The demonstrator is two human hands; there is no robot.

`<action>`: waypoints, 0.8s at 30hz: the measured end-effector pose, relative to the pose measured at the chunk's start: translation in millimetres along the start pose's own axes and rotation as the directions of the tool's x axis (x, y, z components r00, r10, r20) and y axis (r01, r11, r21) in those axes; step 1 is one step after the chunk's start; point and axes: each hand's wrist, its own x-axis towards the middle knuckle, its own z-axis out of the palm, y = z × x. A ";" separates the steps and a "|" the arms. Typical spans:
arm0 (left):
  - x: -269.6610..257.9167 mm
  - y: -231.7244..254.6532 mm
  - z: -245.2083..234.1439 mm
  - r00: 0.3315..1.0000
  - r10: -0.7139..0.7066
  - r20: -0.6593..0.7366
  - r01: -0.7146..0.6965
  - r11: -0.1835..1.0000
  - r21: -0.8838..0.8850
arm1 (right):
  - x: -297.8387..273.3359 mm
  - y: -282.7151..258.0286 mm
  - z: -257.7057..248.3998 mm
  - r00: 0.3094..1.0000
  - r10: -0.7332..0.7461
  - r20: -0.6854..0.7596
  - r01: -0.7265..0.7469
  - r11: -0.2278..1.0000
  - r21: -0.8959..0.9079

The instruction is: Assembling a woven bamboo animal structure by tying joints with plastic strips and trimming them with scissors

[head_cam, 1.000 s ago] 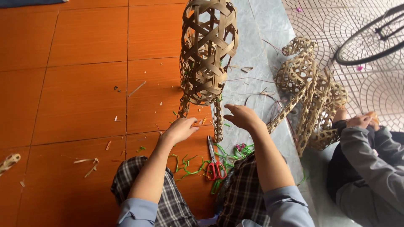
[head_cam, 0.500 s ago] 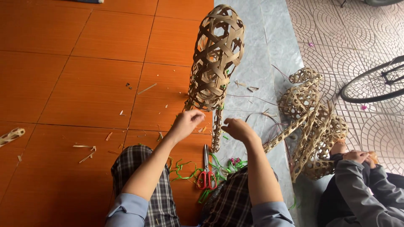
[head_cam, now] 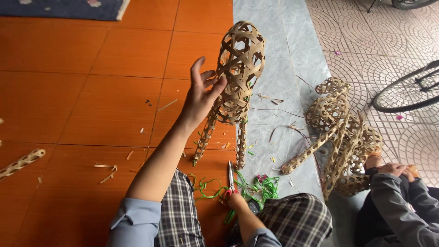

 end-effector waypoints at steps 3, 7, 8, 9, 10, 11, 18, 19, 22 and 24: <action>19.2 6.9 6.5 0.991 -0.127 0.048 0.128 0.991 -0.025 | -13.7 -7.0 5.8 0.982 0.172 -0.084 -0.166 0.983 0.080; 29.7 14.3 15.6 0.962 -0.257 0.090 0.266 0.958 -0.108 | -46.6 -42.5 -39.4 0.912 0.411 0.012 -0.400 0.879 0.259; 29.7 17.0 17.7 0.964 -0.254 0.082 0.262 0.959 -0.107 | -47.8 -47.4 -47.2 0.915 0.404 0.009 -0.393 0.883 0.255; 29.2 19.2 20.3 0.960 -0.273 0.065 0.277 0.959 -0.065 | -50.4 -54.0 -52.3 0.902 0.430 -0.041 -0.402 0.871 0.281; 28.7 21.0 23.1 0.956 -0.291 0.047 0.292 0.956 -0.024 | -52.8 -60.2 -57.4 0.886 0.454 -0.091 -0.409 0.859 0.308; 29.8 23.2 23.9 0.954 -0.295 0.046 0.296 0.955 -0.020 | -49.8 -64.4 -65.0 0.887 0.453 -0.085 -0.409 0.859 0.309; 26.1 9.8 34.3 0.984 -0.169 0.054 0.177 0.950 -0.258 | -63.7 -137.3 -128.4 0.942 0.326 0.082 0.034 -0.334 0.942; 24.2 12.7 33.8 0.986 -0.156 0.052 0.164 0.951 -0.262 | -72.7 -150.2 -141.2 0.971 0.239 0.019 0.115 -0.533 0.838; 26.5 1.2 35.8 0.993 -0.097 0.071 0.112 0.961 -0.252 | -161.6 -204.0 -214.8 0.960 0.049 -0.277 0.265 -0.486 0.833; 1.1 23.7 35.9 0.992 -0.090 0.083 0.108 0.965 -0.240 | -181.5 -208.2 -236.6 0.941 -0.043 -0.336 0.268 -0.512 0.816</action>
